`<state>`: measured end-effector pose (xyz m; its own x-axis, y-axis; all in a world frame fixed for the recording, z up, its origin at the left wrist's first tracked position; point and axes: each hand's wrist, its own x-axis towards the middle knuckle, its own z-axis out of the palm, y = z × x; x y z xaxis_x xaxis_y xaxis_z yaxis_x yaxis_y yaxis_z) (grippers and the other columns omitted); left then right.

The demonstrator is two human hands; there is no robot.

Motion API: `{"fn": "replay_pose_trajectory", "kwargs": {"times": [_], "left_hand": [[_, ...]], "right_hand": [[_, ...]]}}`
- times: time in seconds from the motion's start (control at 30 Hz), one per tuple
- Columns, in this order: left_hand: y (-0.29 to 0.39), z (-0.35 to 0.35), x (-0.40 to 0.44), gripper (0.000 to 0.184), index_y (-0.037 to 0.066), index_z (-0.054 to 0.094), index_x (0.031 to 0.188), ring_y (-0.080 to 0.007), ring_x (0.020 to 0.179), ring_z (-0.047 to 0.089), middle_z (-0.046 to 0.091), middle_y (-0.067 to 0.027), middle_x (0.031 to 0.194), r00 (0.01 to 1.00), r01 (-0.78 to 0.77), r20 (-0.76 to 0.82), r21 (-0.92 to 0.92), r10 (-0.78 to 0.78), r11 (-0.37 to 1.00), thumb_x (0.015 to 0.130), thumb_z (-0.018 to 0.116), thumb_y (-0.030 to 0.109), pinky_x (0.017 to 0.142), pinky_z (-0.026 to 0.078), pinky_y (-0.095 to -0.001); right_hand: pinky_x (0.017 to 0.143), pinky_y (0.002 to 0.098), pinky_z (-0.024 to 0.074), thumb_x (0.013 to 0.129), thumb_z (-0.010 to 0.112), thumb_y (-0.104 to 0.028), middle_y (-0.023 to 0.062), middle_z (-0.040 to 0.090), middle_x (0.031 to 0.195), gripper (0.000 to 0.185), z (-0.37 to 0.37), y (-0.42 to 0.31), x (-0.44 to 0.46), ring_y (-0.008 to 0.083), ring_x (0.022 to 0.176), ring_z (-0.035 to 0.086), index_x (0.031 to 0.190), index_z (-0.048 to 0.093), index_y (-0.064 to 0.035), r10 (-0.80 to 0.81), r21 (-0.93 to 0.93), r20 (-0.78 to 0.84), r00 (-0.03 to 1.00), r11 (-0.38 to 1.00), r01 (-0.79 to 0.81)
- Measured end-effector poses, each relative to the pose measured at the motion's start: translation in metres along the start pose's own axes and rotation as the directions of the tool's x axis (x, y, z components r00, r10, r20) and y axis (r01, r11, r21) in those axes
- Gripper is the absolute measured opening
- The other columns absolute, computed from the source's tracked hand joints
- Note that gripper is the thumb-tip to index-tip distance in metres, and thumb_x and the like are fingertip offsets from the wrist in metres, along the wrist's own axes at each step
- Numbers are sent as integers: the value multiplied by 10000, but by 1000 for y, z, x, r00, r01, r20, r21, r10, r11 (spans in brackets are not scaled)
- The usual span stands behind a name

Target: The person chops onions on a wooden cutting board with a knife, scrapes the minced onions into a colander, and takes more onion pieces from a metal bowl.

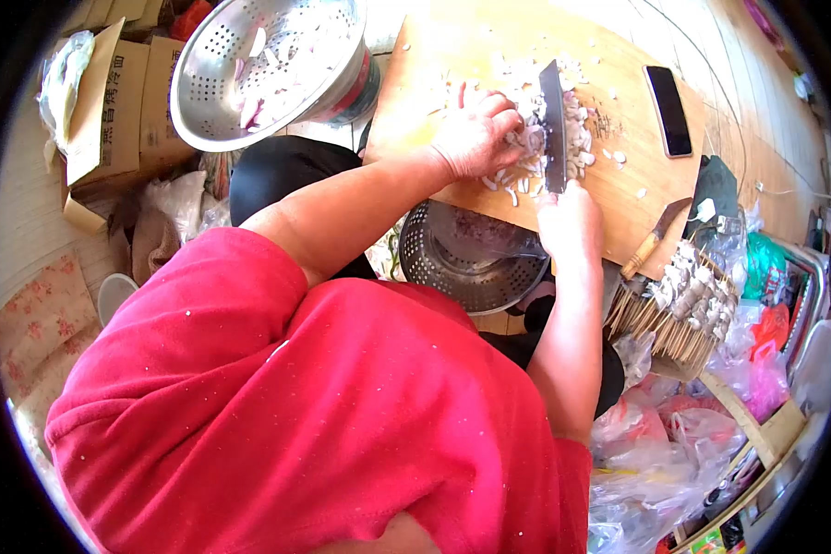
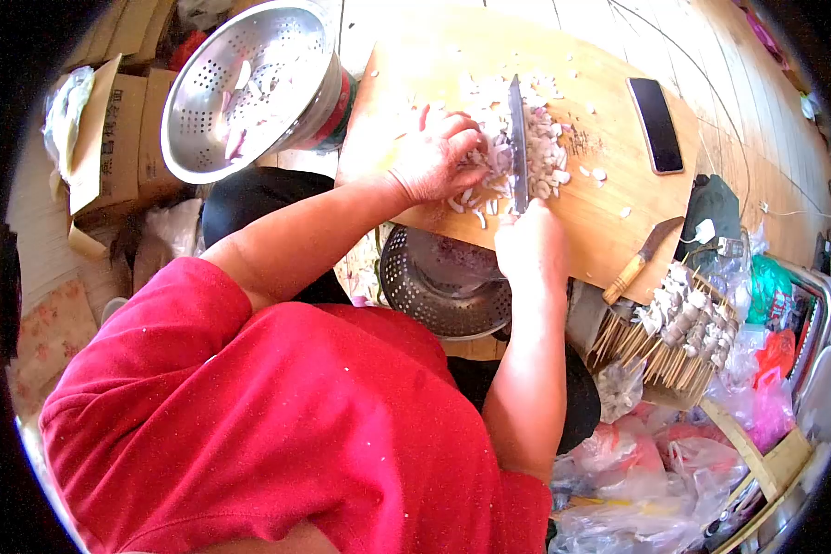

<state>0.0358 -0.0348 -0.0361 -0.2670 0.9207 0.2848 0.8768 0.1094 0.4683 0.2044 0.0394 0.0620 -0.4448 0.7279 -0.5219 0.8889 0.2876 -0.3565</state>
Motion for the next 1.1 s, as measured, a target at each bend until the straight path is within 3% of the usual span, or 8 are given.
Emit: {"fn": "replay_pose_trajectory", "kwargs": {"times": [0.1, 0.2, 0.3, 0.43, 0.57, 0.67, 0.9, 1.1], "left_hand": [[5, 3, -2, 315, 177, 648, 969, -223, 1112, 534, 587, -22, 1066, 993, -106, -50, 62, 109, 992, 740, 720, 381, 1014, 258, -644], [23, -2, -11, 298, 143, 629, 952, -222, 960, 575, 577, -35, 957, 920, -391, -57, -95, 387, 916, 703, 739, 264, 907, 393, -481], [35, 7, -22, 262, 180, 648, 901, -198, 978, 563, 592, 2, 979, 856, -509, 22, -143, 517, 849, 697, 722, 328, 910, 390, -418], [23, 20, -25, 230, 192, 676, 938, -181, 1000, 560, 598, 18, 999, 838, -540, 18, -113, 546, 834, 727, 694, 282, 936, 377, -408], [4, 15, -24, 209, 126, 632, 883, -243, 983, 573, 583, -30, 964, 861, -504, 24, -108, 509, 857, 698, 694, 201, 913, 427, -415], [-10, 12, -19, 199, 138, 659, 884, -207, 1017, 569, 608, -14, 994, 870, -491, 46, 6, 490, 871, 717, 659, 247, 949, 405, -401], [-15, 9, -17, 216, 133, 664, 918, -212, 1014, 569, 614, -15, 1000, 890, -456, 2, -12, 456, 890, 714, 667, 206, 956, 404, -406], [-21, 2, -15, 254, 152, 648, 930, -221, 1036, 564, 595, -21, 998, 901, -430, -36, 34, 432, 902, 695, 716, 220, 943, 403, -424]], "right_hand": [[846, 488, 498, 887, 559, -211, 292, 658, 956, 300, 3, 6, -4, 438, 947, 637, 1043, 602, 43, -34, 81, -95, 995, 996, 42], [852, 488, 498, 876, 552, -202, 295, 657, 955, 315, 10, 11, 3, 437, 947, 638, 1051, 595, 56, -35, -12, -28, 999, 999, 35], [849, 490, 498, 863, 551, -210, 292, 658, 954, 329, 6, 11, 3, 433, 940, 641, 1059, 593, 51, -47, -31, -14, 999, 998, 46], [848, 488, 499, 858, 557, -214, 287, 656, 975, 327, 3, 8, -2, 425, 948, 640, 1056, 599, 44, -53, 48, -75, 996, 997, 56], [845, 482, 501, 875, 555, -222, 287, 654, 972, 307, 6, 8, 3, 424, 955, 636, 1044, 602, 31, -48, -91, 33, 998, 995, 51], [839, 483, 504, 881, 557, -229, 285, 656, 971, 300, 4, 6, 2, 426, 957, 636, 1043, 607, 18, -89, -49, 18, 996, 995, 89], [832, 484, 506, 879, 560, -227, 263, 665, 978, 295, 12, 5, 5, 413, 959, 642, 1052, 610, 6, -38, -130, 32, 999, 991, 42], [837, 478, 507, 865, 560, -207, 270, 664, 978, 279, 10, -6, -5, 414, 961, 643, 1023, 618, 15, -77, -42, 6, 997, 996, 77]]}}
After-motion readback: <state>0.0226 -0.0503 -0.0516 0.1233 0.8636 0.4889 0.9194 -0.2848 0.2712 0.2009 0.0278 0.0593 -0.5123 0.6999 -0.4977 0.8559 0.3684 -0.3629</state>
